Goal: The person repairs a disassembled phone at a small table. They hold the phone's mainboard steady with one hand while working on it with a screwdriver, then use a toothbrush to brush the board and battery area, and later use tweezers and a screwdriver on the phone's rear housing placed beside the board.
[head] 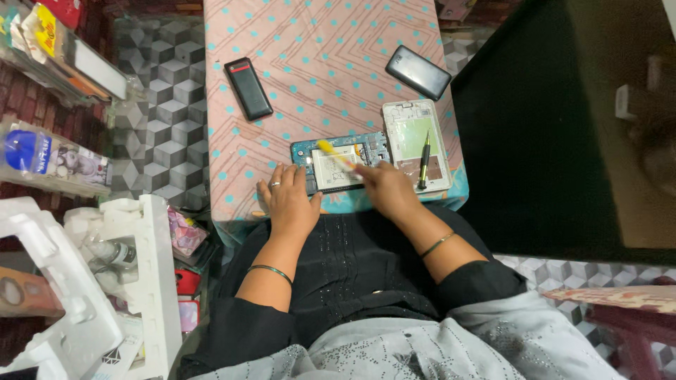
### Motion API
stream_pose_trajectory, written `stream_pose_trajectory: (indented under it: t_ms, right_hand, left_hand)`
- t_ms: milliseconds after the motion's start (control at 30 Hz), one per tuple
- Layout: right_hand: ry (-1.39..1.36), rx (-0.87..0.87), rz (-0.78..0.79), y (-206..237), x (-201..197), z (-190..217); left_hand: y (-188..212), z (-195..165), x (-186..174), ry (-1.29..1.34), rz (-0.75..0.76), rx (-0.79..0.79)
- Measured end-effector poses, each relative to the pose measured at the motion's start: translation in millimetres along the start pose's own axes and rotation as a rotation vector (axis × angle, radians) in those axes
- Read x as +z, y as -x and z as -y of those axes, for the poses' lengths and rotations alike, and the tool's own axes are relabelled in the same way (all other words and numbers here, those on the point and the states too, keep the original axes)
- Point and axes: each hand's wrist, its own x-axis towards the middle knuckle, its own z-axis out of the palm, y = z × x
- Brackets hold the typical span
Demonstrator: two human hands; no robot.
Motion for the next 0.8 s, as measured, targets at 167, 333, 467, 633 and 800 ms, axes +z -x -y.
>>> stream_pose_trajectory:
  t_ms: [167,333,467,633,800]
  right_hand:
    - [0.003,-0.118,0.037,-17,14,24]
    - [-0.01,-0.185,0.084,-6,8,21]
    - [-0.008,-0.238,0.2,28,-3,16]
    - [0.04,-0.28,0.131,18,-1,8]
    - [-0.057,-0.195,0.136,8,1,0]
  left_hand:
    - [0,-3,-3,0.047,-0.003,-0.041]
    - [-2,-4,-8,0.035,-0.029,-0.094]
    - [-4,-1,-5,0.038,-0.033,-0.085]
    - [-4,4,2,0.052,0.045,-0.089]
    - [-4,5,0,0.037,0.093,-0.107]
